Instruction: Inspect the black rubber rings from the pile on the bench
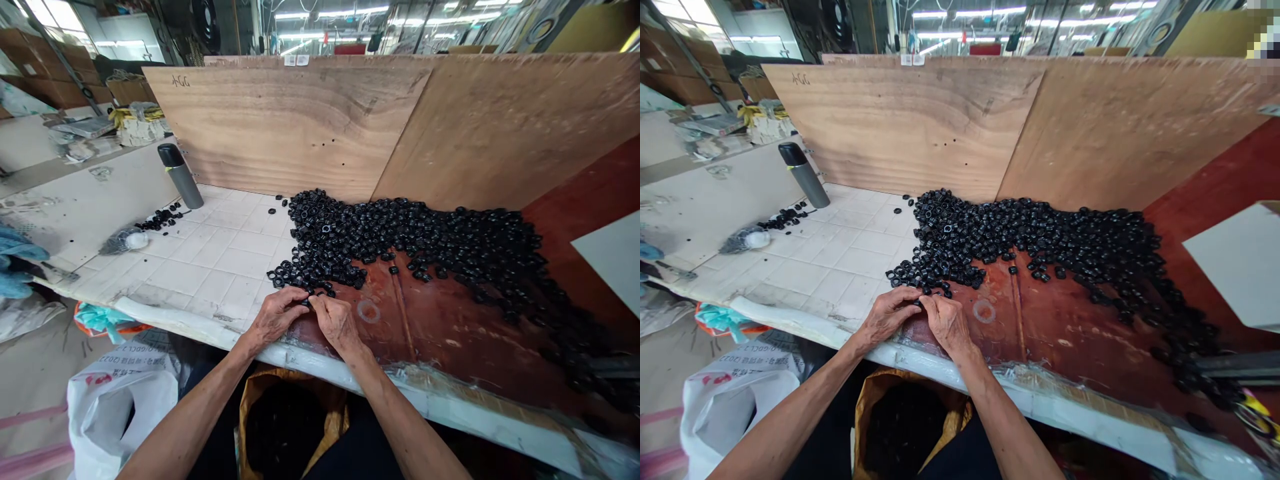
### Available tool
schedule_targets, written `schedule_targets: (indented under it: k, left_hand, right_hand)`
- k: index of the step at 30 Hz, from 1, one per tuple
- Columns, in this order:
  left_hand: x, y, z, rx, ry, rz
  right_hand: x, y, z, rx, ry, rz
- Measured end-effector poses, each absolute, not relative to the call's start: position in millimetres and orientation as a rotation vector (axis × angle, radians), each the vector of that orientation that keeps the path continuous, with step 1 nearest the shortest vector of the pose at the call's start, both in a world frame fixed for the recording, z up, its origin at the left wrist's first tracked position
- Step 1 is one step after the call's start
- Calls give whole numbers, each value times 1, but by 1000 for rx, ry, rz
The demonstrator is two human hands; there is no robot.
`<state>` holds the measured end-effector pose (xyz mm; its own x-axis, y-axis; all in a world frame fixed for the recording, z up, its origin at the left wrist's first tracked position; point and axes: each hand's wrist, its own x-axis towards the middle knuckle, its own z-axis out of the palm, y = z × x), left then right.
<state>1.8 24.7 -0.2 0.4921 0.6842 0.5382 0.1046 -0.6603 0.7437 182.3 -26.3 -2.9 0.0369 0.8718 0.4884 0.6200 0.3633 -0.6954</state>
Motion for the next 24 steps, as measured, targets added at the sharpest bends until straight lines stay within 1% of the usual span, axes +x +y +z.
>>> schedule_targets:
  k: [6,12,16,24]
  left_hand:
    - [1,24,3,2075,729,1131]
    - [1,25,1,2108,713,1123]
    - [3,25,2,2112,704,1111]
    - [3,26,2,2097,746,1131]
  right_hand:
    - [183,-31,3,-1229,-1630,460]
    - [183,-25,-5,-1279,-1601,535]
    - [181,-27,-2,-1279,-1487,594]
    - [184,-28,12,-1181,-1479,528]
